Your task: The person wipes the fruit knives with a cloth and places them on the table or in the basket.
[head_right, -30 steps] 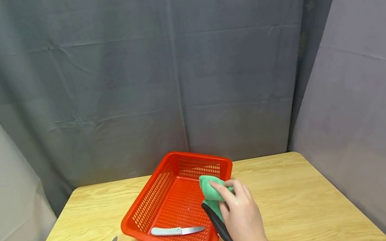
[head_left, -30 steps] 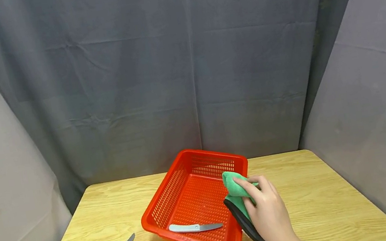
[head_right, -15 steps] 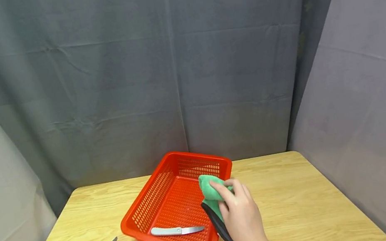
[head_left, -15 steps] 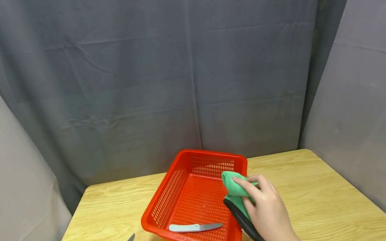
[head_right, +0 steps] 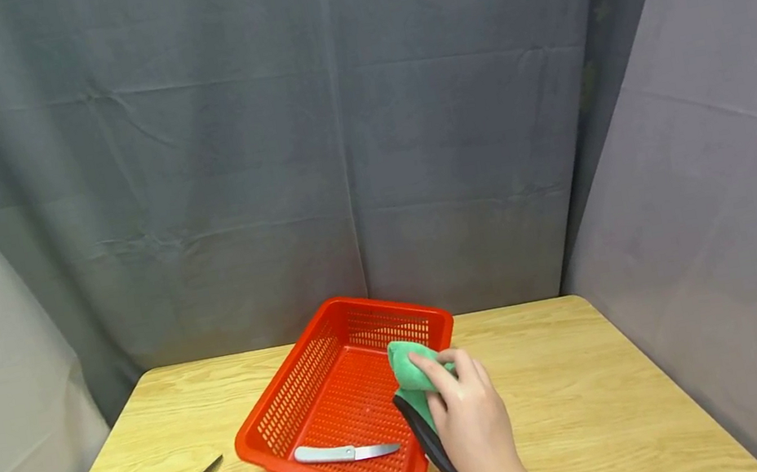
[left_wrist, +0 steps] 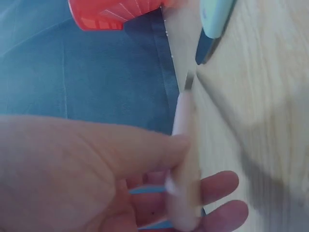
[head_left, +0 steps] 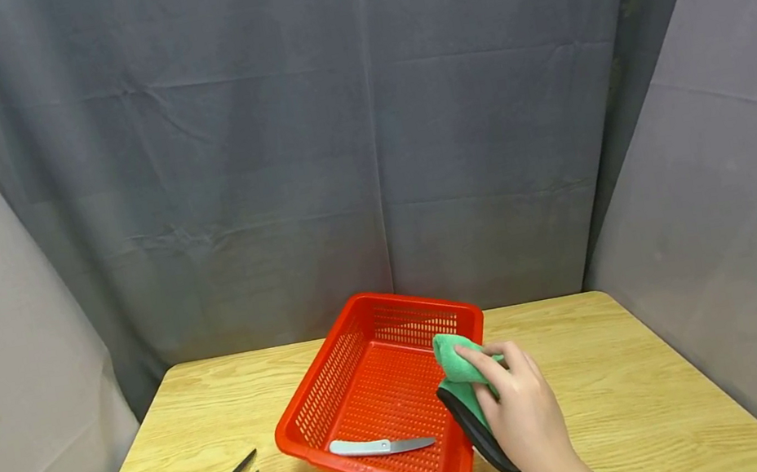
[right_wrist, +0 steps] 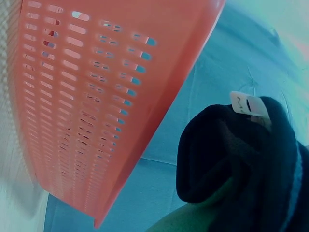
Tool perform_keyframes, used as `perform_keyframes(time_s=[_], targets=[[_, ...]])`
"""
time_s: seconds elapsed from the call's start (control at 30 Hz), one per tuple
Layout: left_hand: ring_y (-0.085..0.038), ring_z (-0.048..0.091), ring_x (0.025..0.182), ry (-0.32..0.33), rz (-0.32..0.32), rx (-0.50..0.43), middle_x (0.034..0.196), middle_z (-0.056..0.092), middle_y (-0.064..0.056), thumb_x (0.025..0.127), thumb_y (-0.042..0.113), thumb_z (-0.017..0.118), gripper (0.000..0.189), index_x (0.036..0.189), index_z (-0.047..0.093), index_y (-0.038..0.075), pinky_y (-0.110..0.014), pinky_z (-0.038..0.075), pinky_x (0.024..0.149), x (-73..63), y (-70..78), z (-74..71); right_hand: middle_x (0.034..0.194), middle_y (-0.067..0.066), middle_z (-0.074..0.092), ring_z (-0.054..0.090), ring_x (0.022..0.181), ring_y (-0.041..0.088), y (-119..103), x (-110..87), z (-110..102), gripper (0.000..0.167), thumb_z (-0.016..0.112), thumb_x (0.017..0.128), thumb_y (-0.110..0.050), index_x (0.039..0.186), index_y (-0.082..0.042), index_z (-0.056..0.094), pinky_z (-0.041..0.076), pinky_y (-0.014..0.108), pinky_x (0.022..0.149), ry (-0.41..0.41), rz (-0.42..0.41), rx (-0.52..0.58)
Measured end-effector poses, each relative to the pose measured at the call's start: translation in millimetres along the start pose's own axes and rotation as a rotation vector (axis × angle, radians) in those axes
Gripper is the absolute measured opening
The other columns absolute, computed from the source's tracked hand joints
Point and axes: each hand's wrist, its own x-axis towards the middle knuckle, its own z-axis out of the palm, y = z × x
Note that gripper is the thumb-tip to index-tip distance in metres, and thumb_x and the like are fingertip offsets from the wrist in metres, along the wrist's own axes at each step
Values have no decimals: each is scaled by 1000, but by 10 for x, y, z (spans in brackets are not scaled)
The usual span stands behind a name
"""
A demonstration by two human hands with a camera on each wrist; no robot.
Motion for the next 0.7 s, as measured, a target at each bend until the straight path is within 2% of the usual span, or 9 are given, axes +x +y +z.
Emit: perform_keyframes(time_s=[0.13, 0.23, 0.43, 0.7], targets=[[-17, 48, 54, 68, 15, -15, 64, 50, -4, 102, 11, 59, 22, 103, 42, -2, -32, 41, 53, -44, 61, -21, 103, 12, 62, 60, 83, 26, -4, 12, 7, 58, 84, 69, 12, 119, -18, 77, 54, 41, 70, -1, -3, -2], [-16, 44, 49, 144, 39, -27, 60, 46, -4, 103, 11, 56, 23, 103, 39, -5, -29, 36, 48, -67, 118, -46, 103, 11, 62, 60, 83, 26, -6, 22, 14, 58, 84, 70, 11, 120, -18, 76, 55, 41, 70, -6, -2, 0], [-16, 41, 48, 275, 91, -85, 61, 43, -4, 105, 10, 48, 20, 103, 36, -6, -30, 35, 46, -99, 308, -152, 103, 10, 61, 59, 83, 25, -3, 30, 33, 58, 83, 71, 12, 120, -18, 76, 55, 41, 70, -9, -14, 6], [-17, 42, 52, 322, 77, -192, 66, 45, -5, 107, 12, 44, 21, 115, 36, -5, -31, 36, 48, -154, 621, -311, 103, 11, 62, 60, 83, 26, -9, 52, 48, 59, 83, 70, 12, 120, -18, 76, 55, 41, 71, -8, -12, 13]])
